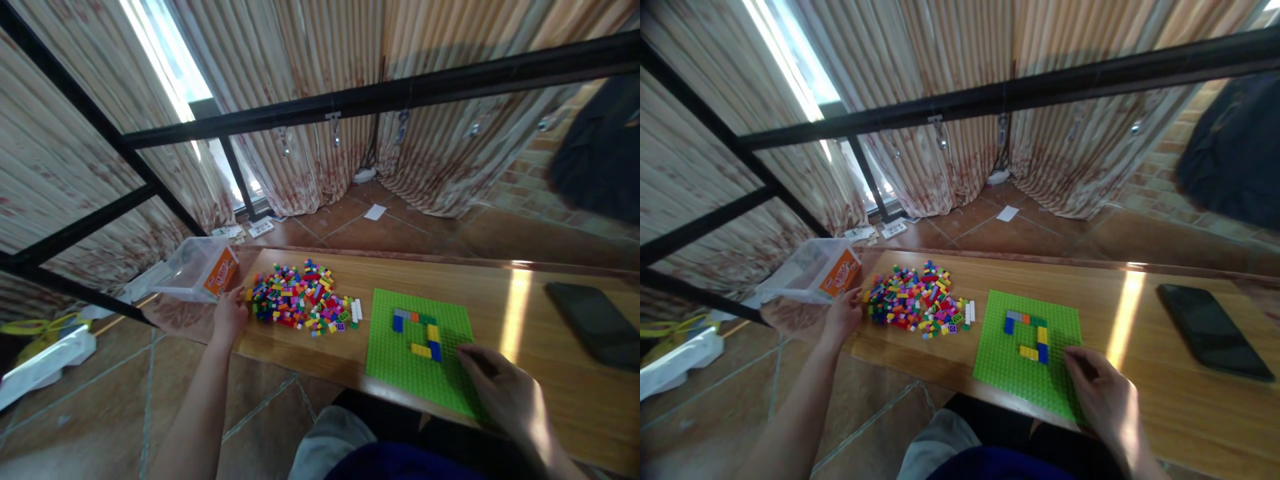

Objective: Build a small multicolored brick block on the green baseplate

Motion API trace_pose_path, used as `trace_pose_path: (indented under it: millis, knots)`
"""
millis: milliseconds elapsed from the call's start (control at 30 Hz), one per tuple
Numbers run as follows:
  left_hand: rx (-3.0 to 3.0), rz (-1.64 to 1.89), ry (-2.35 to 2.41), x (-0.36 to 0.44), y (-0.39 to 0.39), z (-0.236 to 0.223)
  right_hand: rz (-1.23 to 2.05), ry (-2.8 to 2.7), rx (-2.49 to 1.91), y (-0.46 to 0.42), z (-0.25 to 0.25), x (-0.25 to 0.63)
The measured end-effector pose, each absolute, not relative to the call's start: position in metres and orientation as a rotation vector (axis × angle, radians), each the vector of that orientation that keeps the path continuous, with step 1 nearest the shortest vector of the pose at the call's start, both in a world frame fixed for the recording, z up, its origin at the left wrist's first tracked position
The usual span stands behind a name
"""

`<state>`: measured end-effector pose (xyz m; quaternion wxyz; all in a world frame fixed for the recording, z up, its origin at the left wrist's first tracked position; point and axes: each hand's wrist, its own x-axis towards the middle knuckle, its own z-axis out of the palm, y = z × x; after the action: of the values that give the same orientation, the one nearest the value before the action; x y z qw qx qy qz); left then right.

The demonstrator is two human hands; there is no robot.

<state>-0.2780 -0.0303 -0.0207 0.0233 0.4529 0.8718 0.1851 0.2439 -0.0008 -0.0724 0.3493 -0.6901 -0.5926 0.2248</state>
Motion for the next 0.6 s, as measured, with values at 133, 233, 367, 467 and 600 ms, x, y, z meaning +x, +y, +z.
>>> trace_pose_path:
  millis: [133, 233, 367, 467, 600]
  knots:
    - [1.505, 0.519, 2.624, -0.285, -0.021, -0.023, 0.584, -1.537, -1.773, -0.002, -0.072, 0.241]
    - [1.519, 0.509, 2.586, -0.286, -0.019, -0.020, 0.592, -1.516, -1.772, -0.002, -0.068, 0.238]
    - [1.426, 0.587, 2.573, -0.283, -0.030, -0.012, 0.602, -1.478, -1.750, -0.003, -0.062, 0.232]
    - [1.166, 0.929, 2.531, -0.265, -0.044, -0.004, 0.642, -1.451, -1.690, -0.004, -0.058, 0.227]
    - [1.055, 1.245, 2.108, -0.204, -0.056, 0.001, 0.647, -1.422, -1.626, -0.005, -0.059, 0.221]
